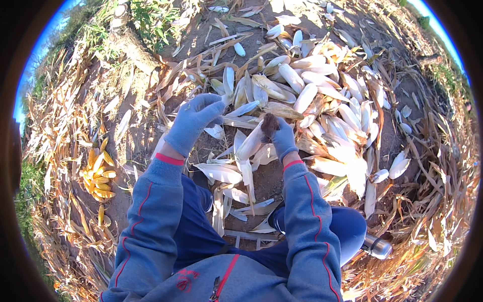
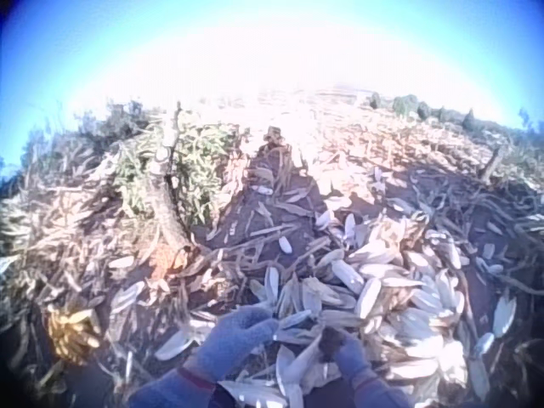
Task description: The person sits on the ground in a cornfield and repeatedly shucks corn cobs by hand, removing husks and silk. Shucked cobs are placed in a growing pile to the left, while husks accumulate around the person.
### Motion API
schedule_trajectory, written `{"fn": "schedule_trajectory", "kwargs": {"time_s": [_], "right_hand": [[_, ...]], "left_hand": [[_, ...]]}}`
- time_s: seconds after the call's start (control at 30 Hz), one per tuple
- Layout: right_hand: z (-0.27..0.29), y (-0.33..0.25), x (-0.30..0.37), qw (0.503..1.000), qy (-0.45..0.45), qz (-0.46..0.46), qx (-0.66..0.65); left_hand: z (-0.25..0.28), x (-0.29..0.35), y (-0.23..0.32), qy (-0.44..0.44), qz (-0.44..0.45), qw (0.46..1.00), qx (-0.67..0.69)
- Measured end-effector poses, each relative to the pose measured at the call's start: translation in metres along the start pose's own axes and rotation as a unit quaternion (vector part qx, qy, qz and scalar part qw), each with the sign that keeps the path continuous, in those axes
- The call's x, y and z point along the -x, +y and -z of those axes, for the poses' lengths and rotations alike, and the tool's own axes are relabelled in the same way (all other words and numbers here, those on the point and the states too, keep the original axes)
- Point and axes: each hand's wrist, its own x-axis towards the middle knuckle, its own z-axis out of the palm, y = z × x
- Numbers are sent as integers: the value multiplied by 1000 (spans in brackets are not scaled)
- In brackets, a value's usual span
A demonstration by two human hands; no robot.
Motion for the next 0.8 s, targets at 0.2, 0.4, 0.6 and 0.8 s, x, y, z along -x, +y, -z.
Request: {"fn": "schedule_trajectory", "kwargs": {"time_s": [0.2, 0.4, 0.6, 0.8], "right_hand": [[-20, -91, 12, 982, -68, 47, -172], [-35, -150, 29, 977, -70, 52, -193], [-10, -161, 31, 949, -22, 198, 243], [-18, -144, 28, 973, 35, 185, 135]], "left_hand": [[-22, -1, -25, -46, -74, 962, -260], [-46, 7, -11, -99, -50, 991, -71], [-62, 17, -11, 8, -117, 966, -231], [-84, 20, -8, 100, -78, 948, -291]]}}
